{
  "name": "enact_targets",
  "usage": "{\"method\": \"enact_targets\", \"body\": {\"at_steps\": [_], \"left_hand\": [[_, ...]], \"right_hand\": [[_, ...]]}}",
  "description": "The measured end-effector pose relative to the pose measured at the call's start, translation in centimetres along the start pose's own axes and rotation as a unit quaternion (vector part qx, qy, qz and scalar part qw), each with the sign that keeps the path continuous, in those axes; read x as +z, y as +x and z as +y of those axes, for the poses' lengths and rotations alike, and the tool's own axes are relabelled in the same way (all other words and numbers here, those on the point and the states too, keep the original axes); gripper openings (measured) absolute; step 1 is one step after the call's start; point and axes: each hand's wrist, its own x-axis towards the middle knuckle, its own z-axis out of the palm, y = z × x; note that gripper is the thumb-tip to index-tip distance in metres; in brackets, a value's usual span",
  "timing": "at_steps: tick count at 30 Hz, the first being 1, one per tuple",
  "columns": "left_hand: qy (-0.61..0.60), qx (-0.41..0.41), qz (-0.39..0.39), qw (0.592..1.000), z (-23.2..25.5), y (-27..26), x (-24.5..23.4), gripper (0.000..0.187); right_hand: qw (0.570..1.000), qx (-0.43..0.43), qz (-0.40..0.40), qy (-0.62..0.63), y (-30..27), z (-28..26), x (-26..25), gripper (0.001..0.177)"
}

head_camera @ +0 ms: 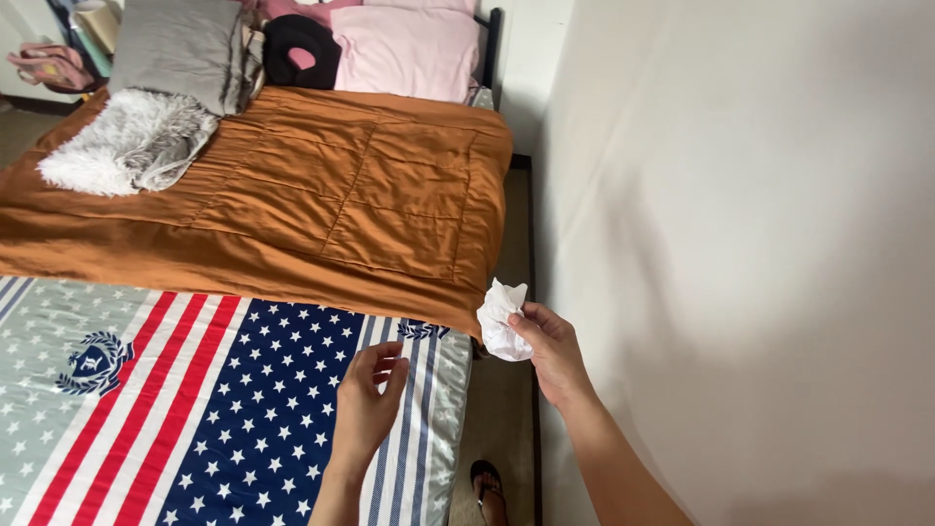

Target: The person is using a spray bottle and tissues to clean the surface of a nightstand and the metal frame of a bed.

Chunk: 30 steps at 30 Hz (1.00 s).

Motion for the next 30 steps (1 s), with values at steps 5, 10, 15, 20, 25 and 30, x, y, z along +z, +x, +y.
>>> {"method": "enact_targets", "body": {"at_steps": [5, 10, 15, 20, 25, 30], "left_hand": [[0.007, -0.047, 0.037, 0.998, -1.4, 1.5, 0.3, 0.029], [0.004, -0.097, 0.050, 0.994, -1.0, 3.0, 0.7, 0.028], [-0.019, -0.091, 0.085, 0.992, 0.3, 4.7, 1.2, 0.028], [-0.018, -0.067, 0.124, 0.990, 0.6, 6.9, 2.1, 0.026], [-0.020, -0.028, 0.162, 0.986, 0.3, 9.3, 2.8, 0.025], [-0.004, -0.062, 0.166, 0.984, 1.8, 11.3, 2.6, 0.027]], "right_hand": [[1.000, -0.001, -0.028, 0.011, 4.0, 0.0, 0.8, 0.025], [0.999, 0.007, -0.048, 0.023, 7.7, -0.8, 1.5, 0.026], [0.998, 0.014, -0.049, 0.039, 11.8, -1.4, 1.5, 0.026], [0.995, 0.006, -0.081, 0.059, 16.3, -1.4, 1.9, 0.026], [0.994, 0.008, -0.100, 0.050, 19.6, -2.6, 2.9, 0.027], [0.991, 0.004, -0.125, 0.054, 22.3, -3.3, 3.9, 0.028]]}}
